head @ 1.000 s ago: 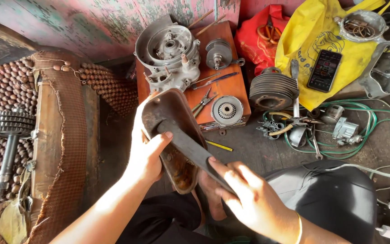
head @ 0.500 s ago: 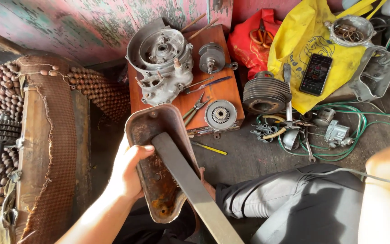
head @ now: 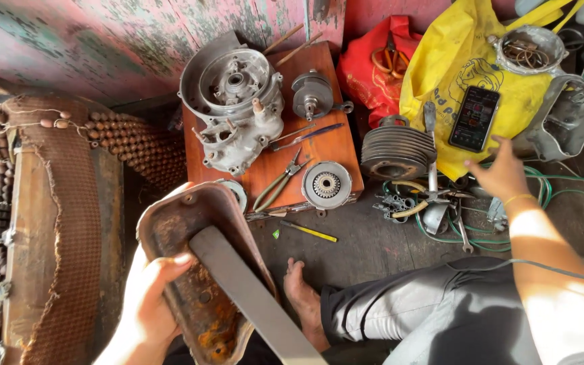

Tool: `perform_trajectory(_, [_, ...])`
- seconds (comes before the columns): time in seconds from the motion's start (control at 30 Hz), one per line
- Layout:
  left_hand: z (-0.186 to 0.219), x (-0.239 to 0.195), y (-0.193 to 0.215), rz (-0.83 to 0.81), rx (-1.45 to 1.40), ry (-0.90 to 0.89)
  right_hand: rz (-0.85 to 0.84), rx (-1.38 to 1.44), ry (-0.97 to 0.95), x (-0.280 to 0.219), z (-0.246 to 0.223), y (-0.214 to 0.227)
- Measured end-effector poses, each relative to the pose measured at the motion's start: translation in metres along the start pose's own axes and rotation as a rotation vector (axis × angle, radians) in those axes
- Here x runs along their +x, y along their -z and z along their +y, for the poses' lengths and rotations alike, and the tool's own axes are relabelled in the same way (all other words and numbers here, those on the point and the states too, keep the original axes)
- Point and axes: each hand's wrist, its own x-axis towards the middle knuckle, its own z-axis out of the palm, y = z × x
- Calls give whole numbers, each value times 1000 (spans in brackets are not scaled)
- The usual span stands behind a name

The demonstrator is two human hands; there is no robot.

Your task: Cleaning and resurfacing a motorcycle brake shoe using a wire brush and a metal file

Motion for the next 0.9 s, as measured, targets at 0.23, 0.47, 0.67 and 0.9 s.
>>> perform_trajectory(0.23, [21, -3, -18, 228, -6, 112, 171, -206, 194, 17, 44, -31])
perform_trajectory(0.47, [26, -4, -20, 158, 33, 90, 166, -269, 108, 32, 54, -43])
perform_trajectory(0.67, [41, -7, -42, 214, 44, 154, 161, -289, 115, 33, 55, -44])
perform_trajectory(0.9, [38, -5, -39, 173, 60, 151, 206, -196, 94, 22, 42, -40])
